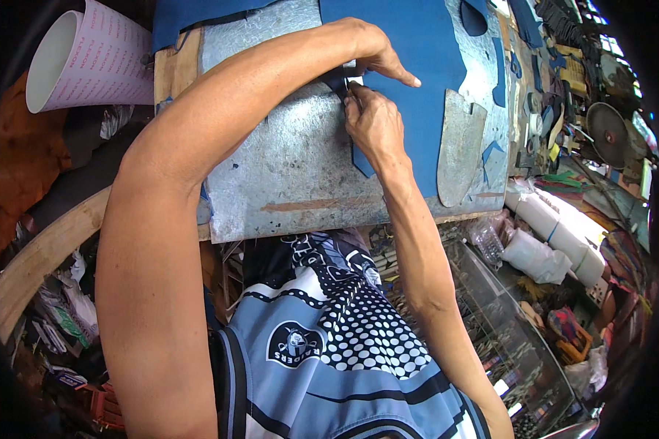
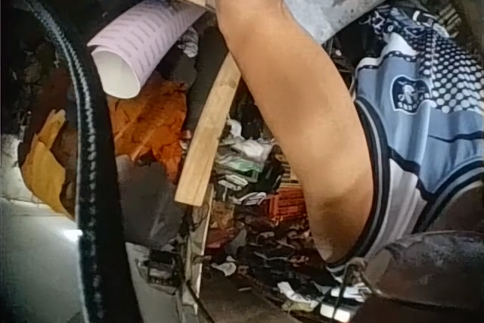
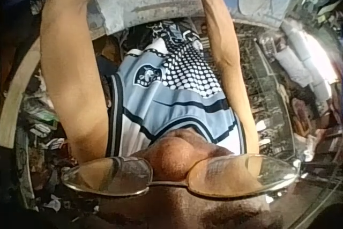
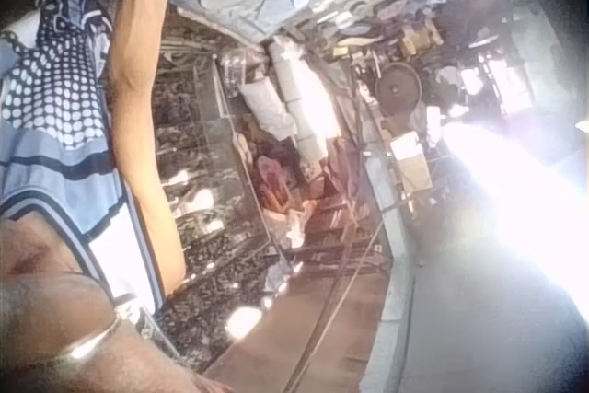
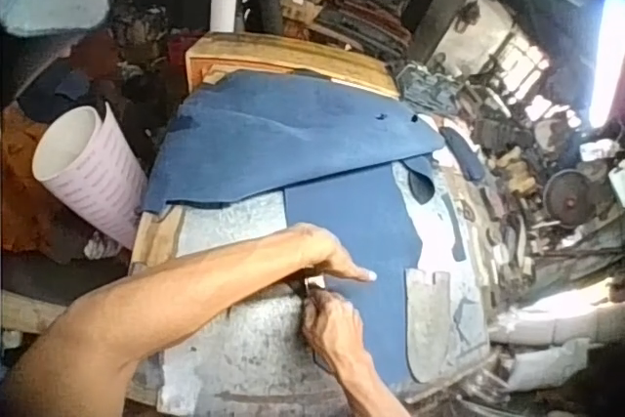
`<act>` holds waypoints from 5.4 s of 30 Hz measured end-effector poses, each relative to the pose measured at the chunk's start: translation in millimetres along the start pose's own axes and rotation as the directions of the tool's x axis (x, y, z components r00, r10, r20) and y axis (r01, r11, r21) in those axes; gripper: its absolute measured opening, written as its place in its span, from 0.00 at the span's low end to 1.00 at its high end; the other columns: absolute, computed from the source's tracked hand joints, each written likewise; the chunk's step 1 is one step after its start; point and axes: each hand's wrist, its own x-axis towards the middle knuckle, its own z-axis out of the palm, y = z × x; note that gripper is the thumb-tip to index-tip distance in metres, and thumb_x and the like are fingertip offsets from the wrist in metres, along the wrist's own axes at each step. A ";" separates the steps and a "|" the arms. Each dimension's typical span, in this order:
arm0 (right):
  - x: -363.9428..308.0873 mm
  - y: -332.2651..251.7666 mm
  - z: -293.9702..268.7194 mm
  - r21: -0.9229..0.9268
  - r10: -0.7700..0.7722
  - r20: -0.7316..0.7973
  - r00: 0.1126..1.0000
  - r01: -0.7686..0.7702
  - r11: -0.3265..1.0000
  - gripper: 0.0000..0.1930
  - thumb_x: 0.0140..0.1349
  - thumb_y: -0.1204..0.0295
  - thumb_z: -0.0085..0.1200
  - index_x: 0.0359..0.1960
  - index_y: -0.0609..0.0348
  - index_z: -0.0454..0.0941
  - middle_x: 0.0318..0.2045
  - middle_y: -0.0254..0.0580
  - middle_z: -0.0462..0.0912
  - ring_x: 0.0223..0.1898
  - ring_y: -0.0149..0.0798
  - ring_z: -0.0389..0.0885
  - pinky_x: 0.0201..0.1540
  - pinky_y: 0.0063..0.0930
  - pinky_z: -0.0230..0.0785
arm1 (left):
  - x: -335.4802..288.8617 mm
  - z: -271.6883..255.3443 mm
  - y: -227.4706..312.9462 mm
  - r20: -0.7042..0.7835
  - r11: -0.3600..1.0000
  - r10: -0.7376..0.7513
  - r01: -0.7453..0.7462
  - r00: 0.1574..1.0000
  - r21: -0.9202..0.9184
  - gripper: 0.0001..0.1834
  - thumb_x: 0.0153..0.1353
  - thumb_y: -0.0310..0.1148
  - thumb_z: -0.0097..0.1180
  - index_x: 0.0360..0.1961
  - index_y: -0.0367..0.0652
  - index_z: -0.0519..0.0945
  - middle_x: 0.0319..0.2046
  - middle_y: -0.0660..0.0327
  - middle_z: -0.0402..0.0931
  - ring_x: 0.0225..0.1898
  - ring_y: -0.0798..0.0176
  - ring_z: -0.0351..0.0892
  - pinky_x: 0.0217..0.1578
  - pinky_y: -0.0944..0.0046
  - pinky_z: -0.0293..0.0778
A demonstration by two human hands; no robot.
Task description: Cutting shapes out of blue leather material using a metal template and a hand knife.
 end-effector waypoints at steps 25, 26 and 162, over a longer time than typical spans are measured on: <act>-110.0 51.7 -54.4 0.069 -0.060 0.202 0.978 0.047 0.997 0.15 0.61 0.72 0.53 0.49 0.59 0.81 0.41 0.54 0.84 0.40 0.57 0.83 0.43 0.47 0.75 | -27.9 120.3 -34.5 -0.575 0.940 0.263 -0.070 0.774 0.334 0.29 0.46 0.47 0.74 0.51 0.52 0.81 0.70 0.50 0.60 0.73 0.44 0.54 0.70 0.40 0.54; -109.7 52.9 -54.4 0.072 -0.069 0.202 0.977 0.055 0.996 0.15 0.61 0.72 0.53 0.49 0.59 0.80 0.41 0.54 0.84 0.40 0.57 0.83 0.44 0.47 0.75 | -28.8 119.8 -29.2 -0.576 0.939 0.262 -0.067 0.774 0.336 0.29 0.46 0.47 0.74 0.51 0.52 0.81 0.70 0.50 0.60 0.73 0.44 0.54 0.70 0.40 0.54; 32.9 50.0 -12.1 0.365 0.003 -0.014 1.000 0.003 0.931 0.18 0.64 0.69 0.54 0.52 0.69 0.78 0.46 0.61 0.81 0.47 0.60 0.82 0.50 0.45 0.74 | -19.7 139.0 -17.0 -0.746 0.992 0.053 0.054 0.664 0.118 0.57 0.40 0.65 0.70 0.65 0.37 0.69 0.69 0.45 0.58 0.73 0.37 0.47 0.70 0.35 0.44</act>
